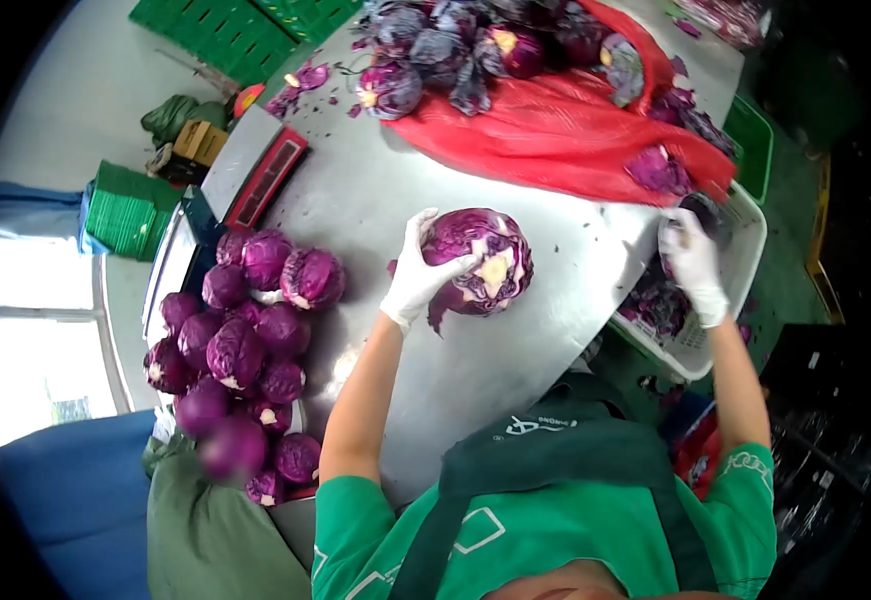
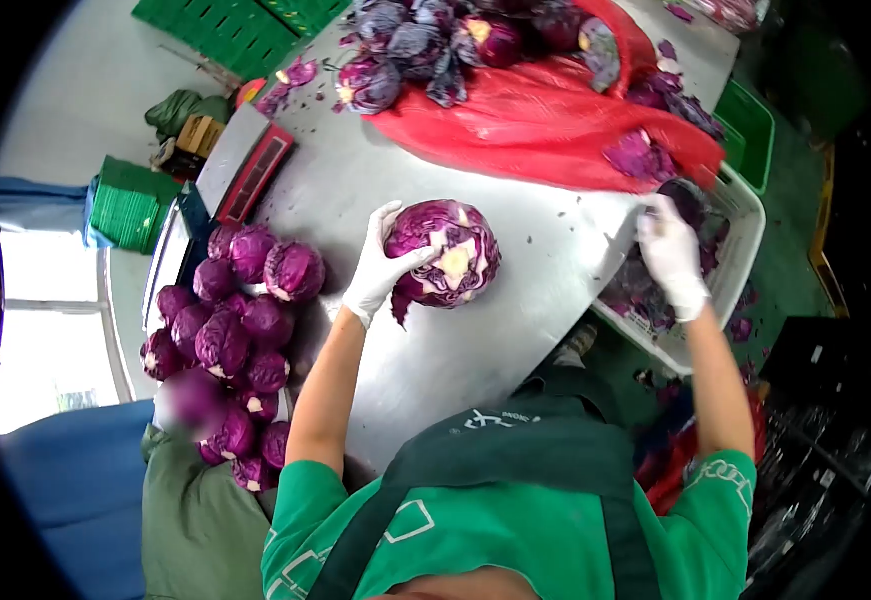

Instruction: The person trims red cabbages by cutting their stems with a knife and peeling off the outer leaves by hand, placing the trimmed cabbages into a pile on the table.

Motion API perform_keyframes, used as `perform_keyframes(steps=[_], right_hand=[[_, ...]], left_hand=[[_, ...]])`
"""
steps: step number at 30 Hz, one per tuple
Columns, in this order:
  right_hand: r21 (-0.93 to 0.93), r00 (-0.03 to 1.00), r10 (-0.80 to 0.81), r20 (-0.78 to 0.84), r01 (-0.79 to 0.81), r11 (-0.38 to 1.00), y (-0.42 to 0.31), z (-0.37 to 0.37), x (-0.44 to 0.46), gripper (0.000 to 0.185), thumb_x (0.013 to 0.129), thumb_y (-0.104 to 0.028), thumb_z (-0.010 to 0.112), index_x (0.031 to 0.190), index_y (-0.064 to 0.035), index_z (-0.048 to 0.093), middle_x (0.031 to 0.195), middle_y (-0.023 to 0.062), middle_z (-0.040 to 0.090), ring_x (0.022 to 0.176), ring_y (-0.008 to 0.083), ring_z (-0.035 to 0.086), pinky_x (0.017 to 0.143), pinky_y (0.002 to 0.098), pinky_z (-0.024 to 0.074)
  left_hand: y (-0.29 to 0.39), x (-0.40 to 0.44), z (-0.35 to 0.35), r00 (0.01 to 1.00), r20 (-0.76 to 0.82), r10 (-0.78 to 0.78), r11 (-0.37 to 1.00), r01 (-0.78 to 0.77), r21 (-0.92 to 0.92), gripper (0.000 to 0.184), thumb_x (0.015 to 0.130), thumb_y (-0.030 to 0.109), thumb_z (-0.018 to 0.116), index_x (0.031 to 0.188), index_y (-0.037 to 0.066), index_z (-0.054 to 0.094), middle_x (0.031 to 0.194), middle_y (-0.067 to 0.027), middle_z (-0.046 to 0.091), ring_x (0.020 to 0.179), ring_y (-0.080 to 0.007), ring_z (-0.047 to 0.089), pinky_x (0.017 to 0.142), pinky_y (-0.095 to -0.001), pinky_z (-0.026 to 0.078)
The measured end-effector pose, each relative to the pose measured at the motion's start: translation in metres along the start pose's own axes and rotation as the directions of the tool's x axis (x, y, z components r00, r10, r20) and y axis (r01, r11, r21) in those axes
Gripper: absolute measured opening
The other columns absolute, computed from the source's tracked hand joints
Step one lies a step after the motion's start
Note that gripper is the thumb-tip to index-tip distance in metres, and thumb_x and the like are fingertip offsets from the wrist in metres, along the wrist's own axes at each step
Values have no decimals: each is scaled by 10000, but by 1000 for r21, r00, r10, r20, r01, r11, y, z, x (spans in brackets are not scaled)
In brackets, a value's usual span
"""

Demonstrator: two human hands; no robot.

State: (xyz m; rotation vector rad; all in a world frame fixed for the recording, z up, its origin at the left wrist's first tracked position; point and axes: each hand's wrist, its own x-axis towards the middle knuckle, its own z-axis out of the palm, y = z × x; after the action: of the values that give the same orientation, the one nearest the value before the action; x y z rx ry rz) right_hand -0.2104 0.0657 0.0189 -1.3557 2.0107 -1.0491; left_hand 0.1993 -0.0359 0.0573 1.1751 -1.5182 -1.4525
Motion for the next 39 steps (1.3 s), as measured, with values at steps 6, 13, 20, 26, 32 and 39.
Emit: perform_keyframes(steps=[6,13,20,26,32,39], right_hand=[[75,960,-214,181,204,976,-70,123,-47,443,1034,-378,422,1420,-181,514,894,190,693,791,386,670,711,464,527],[-34,920,-256,297,278,960,-105,145,-36,533,1051,-302,378,1547,-127,293,827,275,658,694,429,646,663,517,501],[-155,859,-265,439,363,919,-112,147,-9,549,1046,-348,352,1540,-120,278,962,182,705,788,372,685,695,463,553],[-250,855,-311,415,436,865,-98,158,17,506,1050,-378,343,1514,-176,342,878,179,702,730,360,687,645,466,552],[-198,942,-218,254,271,942,-19,193,92,506,1044,-480,306,1304,-115,540,919,254,688,816,463,657,747,544,493],[127,965,-161,205,136,982,-84,176,79,486,1045,-366,403,1471,-132,420,1033,259,677,826,442,664,714,495,520]], left_hand=[[23,35,16,952,299,70,866,-207,456,756,704,318,854,1304,10,512,1275,-152,574,1189,-239,564,1070,-367,424],[15,48,2,965,234,-116,964,52,260,799,745,287,851,1396,21,471,1313,-130,575,1208,-207,554,1063,-351,430],[21,62,-8,920,264,-288,957,265,119,746,809,182,795,1444,13,441,1361,-120,553,1231,-201,538,1078,-344,408],[16,67,-8,944,213,-251,963,223,149,773,797,282,815,1434,30,457,1294,-121,606,1168,-194,586,1028,-343,461],[10,47,-10,947,320,-30,931,-90,353,804,761,268,841,1439,55,467,1436,-129,496,1311,-235,479,1121,-369,370],[-18,11,-25,1000,2,27,946,-26,323,711,844,194,781,1417,31,392,1357,-139,503,1256,-231,501,1086,-366,398]])
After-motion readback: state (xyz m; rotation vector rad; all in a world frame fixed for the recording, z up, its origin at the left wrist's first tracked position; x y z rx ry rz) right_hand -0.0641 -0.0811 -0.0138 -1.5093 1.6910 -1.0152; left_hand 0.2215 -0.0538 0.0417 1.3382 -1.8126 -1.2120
